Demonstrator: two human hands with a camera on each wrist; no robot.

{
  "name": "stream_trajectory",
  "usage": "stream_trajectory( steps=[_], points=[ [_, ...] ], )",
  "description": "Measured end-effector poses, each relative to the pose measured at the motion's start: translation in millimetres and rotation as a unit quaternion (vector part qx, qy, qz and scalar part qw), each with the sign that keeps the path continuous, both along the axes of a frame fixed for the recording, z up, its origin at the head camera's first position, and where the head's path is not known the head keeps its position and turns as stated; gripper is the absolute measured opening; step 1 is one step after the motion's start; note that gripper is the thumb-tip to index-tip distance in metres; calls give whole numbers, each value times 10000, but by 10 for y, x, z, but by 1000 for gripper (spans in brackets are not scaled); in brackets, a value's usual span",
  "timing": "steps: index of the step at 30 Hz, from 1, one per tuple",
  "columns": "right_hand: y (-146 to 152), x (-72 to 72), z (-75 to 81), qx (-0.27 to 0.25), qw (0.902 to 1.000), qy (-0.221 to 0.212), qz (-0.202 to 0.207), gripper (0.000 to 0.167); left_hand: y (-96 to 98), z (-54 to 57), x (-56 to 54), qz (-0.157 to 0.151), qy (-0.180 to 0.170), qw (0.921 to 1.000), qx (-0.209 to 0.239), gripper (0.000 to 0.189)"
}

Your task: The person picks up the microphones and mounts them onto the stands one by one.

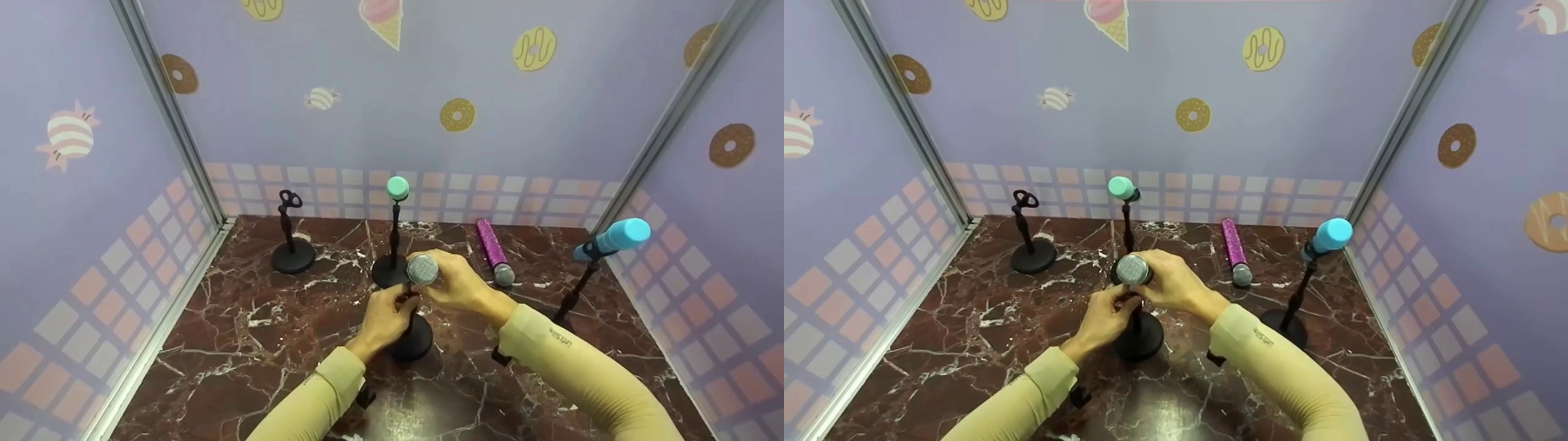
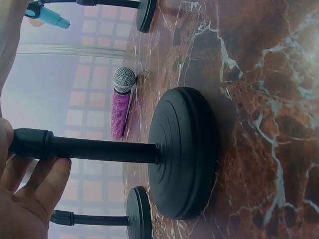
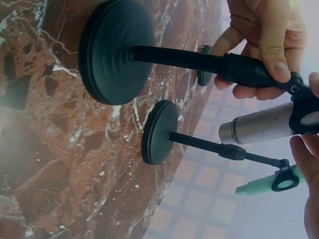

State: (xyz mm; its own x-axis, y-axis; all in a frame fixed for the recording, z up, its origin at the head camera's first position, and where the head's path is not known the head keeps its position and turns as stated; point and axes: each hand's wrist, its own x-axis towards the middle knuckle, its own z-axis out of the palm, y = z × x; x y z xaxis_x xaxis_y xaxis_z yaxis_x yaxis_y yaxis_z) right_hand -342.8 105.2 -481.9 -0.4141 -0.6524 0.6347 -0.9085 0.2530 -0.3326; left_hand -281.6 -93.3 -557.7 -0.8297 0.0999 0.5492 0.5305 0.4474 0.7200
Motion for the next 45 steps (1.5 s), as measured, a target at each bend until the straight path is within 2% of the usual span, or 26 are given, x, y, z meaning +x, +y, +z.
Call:
stream_trajectory(
  steps=[6,10,14,18,23,26,30,34,39,45],
  points=[
    [48,38,-66,157,9992,194,-324,54,-89,-29,17,-218,7,9997,-110,16],
    [108,60,-164,251,9980,312,-488,54,-152,-36,17,-143,125,9995,-245,19],
    [188,83,-303,388,9963,347,-686,55,-193,5,8,16,201,9993,-301,24],
    [228,117,-480,836,9920,37,-949,53,-191,34,-10,-62,215,9994,-282,23],
    [188,203,-734,1515,9768,-632,-1373,62,-148,19,-23,-281,251,9988,-320,17],
    [147,246,-892,1693,9711,-739,-1510,62,-128,0,-29,-392,245,9984,-312,16],
    [100,277,-1066,1889,9695,-523,-1473,59,-126,-27,-30,-453,236,9982,-309,17],
    [51,283,-1166,2153,9653,-305,-1449,58,-150,-44,-22,-460,167,9985,-237,20],
    [13,278,-1232,2242,9636,-142,-1448,47,-147,-53,-11,-489,-48,9987,-107,20],
    [-9,272,-1284,2170,9655,32,-1438,43,-121,-37,-18,-541,-108,9984,-116,19]
  ],
)
